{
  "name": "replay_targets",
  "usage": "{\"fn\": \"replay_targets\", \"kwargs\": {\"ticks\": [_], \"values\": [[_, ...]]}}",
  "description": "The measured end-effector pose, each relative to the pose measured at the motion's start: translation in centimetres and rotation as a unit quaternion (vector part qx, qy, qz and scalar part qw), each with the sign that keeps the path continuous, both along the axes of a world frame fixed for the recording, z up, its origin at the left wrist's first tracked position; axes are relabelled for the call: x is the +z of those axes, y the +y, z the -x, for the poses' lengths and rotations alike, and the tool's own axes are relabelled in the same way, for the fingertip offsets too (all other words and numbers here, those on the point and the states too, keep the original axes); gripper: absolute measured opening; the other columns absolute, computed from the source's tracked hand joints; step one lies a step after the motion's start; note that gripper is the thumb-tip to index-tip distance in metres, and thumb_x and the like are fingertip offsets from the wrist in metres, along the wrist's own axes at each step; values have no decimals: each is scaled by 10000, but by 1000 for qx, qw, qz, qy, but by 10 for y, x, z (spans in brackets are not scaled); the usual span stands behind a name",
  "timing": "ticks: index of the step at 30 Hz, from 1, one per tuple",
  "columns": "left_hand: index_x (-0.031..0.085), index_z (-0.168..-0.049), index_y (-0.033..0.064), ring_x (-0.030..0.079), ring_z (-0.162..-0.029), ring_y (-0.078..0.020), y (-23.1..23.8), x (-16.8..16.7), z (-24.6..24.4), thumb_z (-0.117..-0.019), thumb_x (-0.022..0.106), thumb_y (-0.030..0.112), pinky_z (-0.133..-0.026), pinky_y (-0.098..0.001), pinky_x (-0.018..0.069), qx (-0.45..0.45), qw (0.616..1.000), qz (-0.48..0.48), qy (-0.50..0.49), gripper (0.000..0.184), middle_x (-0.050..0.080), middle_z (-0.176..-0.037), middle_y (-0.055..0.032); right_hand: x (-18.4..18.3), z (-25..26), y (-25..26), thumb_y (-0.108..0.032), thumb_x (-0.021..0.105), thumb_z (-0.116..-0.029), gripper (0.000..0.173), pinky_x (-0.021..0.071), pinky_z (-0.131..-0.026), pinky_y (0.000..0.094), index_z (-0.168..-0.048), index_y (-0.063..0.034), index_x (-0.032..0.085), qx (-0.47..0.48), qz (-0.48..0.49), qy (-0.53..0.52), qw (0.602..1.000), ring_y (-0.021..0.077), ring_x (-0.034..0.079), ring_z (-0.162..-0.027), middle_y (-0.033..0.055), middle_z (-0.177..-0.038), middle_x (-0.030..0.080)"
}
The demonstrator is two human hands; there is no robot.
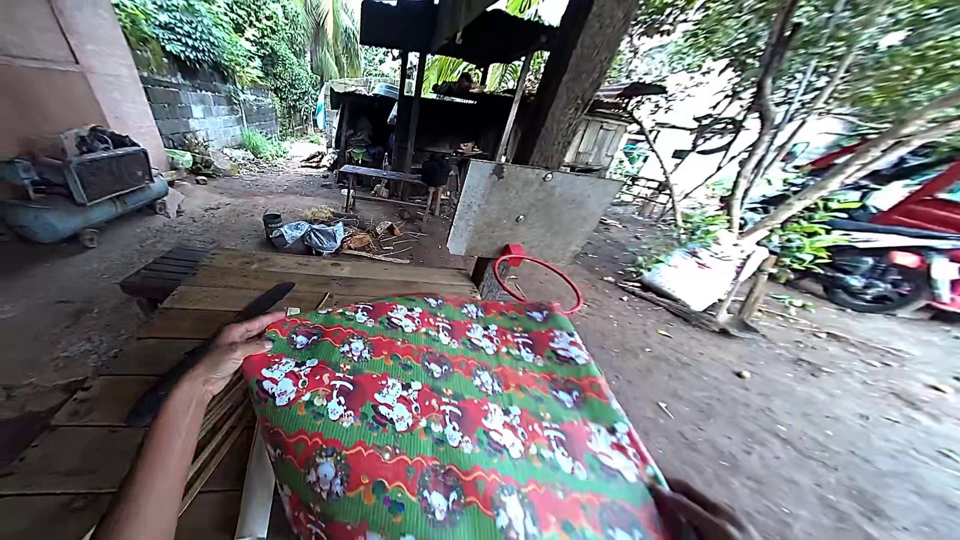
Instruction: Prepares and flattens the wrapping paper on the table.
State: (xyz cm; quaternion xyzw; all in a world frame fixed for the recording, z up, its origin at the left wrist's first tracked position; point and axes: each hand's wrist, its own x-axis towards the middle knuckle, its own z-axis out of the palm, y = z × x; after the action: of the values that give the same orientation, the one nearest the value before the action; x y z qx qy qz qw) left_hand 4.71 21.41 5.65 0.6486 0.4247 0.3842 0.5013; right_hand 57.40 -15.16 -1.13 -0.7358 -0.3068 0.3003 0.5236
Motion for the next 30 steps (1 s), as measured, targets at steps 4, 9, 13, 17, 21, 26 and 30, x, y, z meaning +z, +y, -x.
{"fn": "replay_targets", "kwargs": {"ticks": [4,9,13,17,21,26,30], "values": [[522,-1440,-4,604,-1165,-172,8,-48,-5,-962,499,-115,-969,-334,500,-3,996,61,65,491,563,-1424,-174,-12,-20,58,-153,565,-1024,187,492,-492,254,-1137,-23,636,-11,42,34,998,66,561,-530,7,-710,629],[522,-1450,-13,503,-1375,-311,10,-107,-15,-957,512,-136,-1119,-455,411,26,991,90,97,508,499,-1512,-215,-32,-31,79,-123,591,-1020,186,446,-436,249,-1139,14,632,-38,49,44,997,75,494,-460,27,-650,582],[461,-1506,39,576,-1243,-254,8,-108,-13,-995,510,-37,-997,-414,486,35,994,106,8,519,536,-1458,-202,-35,-34,58,-105,582,-1016,175,473,-471,263,-1131,21,622,-22,72,-7,997,81,525,-490,35,-686,600],[517,-1464,70,614,-1143,-218,19,-99,-26,-1059,519,111,-946,-398,499,45,988,143,-23,407,586,-1391,-169,-39,-34,41,-110,605,-1000,213,531,-624,317,-1148,42,626,-16,89,-32,995,101,601,-642,76,-838,658],[565,-1401,36,614,-1106,-182,36,-102,-44,-1012,522,-14,-925,-358,508,25,986,159,-39,395,593,-1365,-153,-36,-22,34,-116,601,-1003,203,543,-622,298,-1138,32,627,-34,83,-34,995,80,611,-636,56,-831,664],[513,-1469,64,589,-1171,-198,39,-95,-37,-922,512,-135,-943,-361,502,31,993,112,-20,582,525,-1460,-170,-37,-18,38,-131,608,-993,231,541,-642,294,-1144,44,608,-20,82,-49,995,65,609,-662,45,-860,655],[484,-1491,11,434,-1432,-322,37,-110,-23,-907,578,-142,-1152,-469,377,46,995,62,63,611,423,-1572,-214,-37,-9,43,-124,624,-987,270,543,-674,322,-1187,57,602,-5,103,-60,993,97,618,-698,88,-900,666]]}}
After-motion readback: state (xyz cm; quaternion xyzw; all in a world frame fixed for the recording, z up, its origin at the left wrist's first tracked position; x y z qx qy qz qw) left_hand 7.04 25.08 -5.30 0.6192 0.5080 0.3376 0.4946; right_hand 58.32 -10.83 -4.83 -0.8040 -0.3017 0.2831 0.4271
